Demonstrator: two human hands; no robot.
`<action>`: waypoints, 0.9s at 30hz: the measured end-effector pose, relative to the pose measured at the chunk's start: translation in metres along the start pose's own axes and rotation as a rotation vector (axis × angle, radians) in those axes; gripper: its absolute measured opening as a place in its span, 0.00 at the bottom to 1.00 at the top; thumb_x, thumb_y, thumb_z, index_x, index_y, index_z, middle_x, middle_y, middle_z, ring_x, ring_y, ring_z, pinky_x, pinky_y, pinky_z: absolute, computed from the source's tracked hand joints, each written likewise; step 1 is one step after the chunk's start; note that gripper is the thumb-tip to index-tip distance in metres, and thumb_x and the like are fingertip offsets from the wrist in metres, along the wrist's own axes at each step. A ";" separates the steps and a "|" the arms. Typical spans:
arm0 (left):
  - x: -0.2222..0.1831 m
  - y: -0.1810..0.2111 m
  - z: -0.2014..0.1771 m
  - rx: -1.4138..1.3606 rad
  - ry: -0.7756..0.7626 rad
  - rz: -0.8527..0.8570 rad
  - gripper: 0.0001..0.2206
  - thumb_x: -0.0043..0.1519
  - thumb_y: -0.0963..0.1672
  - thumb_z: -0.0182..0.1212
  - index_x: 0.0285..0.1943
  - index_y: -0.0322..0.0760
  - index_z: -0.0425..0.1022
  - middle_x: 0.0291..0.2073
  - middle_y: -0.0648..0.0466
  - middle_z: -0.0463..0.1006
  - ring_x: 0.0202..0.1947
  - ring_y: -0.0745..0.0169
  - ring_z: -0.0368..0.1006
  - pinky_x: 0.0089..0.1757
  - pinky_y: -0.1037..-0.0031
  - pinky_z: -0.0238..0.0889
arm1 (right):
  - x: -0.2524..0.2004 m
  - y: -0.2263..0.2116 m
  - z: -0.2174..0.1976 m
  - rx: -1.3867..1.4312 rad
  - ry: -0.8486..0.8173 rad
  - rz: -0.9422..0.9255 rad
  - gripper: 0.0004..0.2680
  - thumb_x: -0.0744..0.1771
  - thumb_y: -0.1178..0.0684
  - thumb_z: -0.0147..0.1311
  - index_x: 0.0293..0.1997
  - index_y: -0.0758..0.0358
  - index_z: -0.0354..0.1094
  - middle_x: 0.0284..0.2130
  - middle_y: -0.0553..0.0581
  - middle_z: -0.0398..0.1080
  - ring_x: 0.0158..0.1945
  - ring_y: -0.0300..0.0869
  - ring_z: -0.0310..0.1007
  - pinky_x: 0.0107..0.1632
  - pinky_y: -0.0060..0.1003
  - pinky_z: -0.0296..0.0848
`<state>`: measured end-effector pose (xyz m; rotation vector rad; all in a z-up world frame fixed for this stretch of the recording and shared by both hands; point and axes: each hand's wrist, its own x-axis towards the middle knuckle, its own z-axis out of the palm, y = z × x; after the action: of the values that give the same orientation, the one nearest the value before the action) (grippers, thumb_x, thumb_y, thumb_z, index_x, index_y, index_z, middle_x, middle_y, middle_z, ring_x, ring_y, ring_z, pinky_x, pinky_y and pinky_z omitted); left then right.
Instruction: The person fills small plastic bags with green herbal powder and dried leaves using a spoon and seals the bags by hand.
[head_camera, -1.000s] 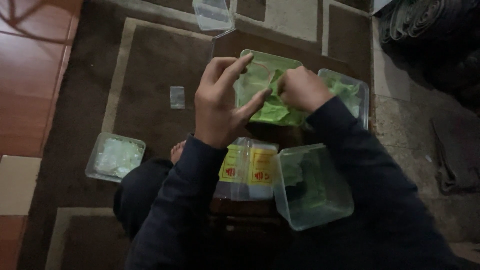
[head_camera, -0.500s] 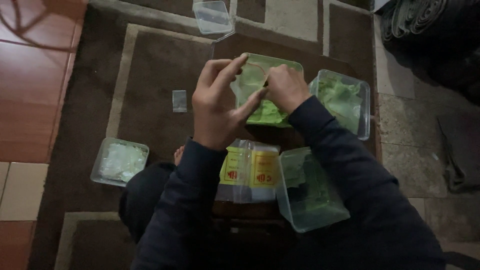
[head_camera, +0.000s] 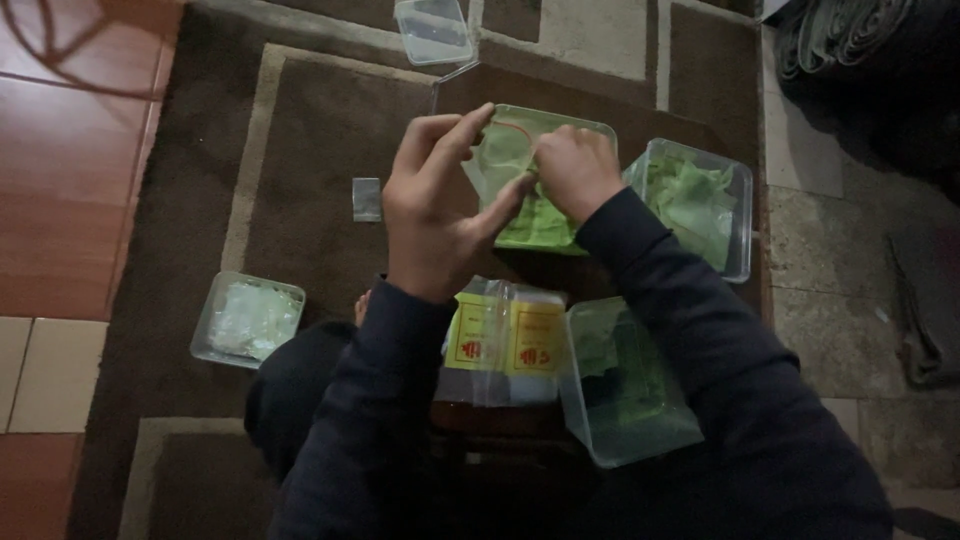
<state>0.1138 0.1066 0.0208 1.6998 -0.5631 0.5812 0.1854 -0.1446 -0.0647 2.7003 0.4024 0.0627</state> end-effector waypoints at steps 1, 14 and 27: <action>0.000 0.000 0.000 -0.002 -0.003 0.000 0.26 0.66 0.45 0.75 0.70 0.36 0.69 0.53 0.46 0.73 0.51 0.53 0.73 0.53 0.64 0.74 | -0.001 -0.002 -0.007 0.000 -0.002 0.003 0.04 0.63 0.54 0.62 0.26 0.54 0.75 0.23 0.58 0.75 0.26 0.54 0.79 0.27 0.51 0.77; -0.002 -0.003 0.004 -0.016 -0.013 0.005 0.25 0.67 0.46 0.73 0.70 0.37 0.69 0.53 0.46 0.72 0.53 0.53 0.73 0.54 0.65 0.75 | -0.011 0.003 -0.047 0.468 0.014 0.057 0.07 0.62 0.58 0.56 0.32 0.59 0.83 0.25 0.60 0.79 0.27 0.54 0.78 0.30 0.52 0.78; -0.001 0.000 0.004 -0.013 -0.014 -0.001 0.24 0.68 0.45 0.73 0.70 0.37 0.69 0.54 0.45 0.72 0.53 0.52 0.73 0.52 0.64 0.75 | -0.006 -0.011 -0.080 0.732 -0.425 0.200 0.06 0.63 0.58 0.56 0.36 0.60 0.81 0.32 0.68 0.78 0.36 0.59 0.79 0.36 0.53 0.74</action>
<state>0.1138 0.1029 0.0196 1.6931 -0.5748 0.5641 0.1684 -0.1053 0.0039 3.3264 0.0099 -0.7226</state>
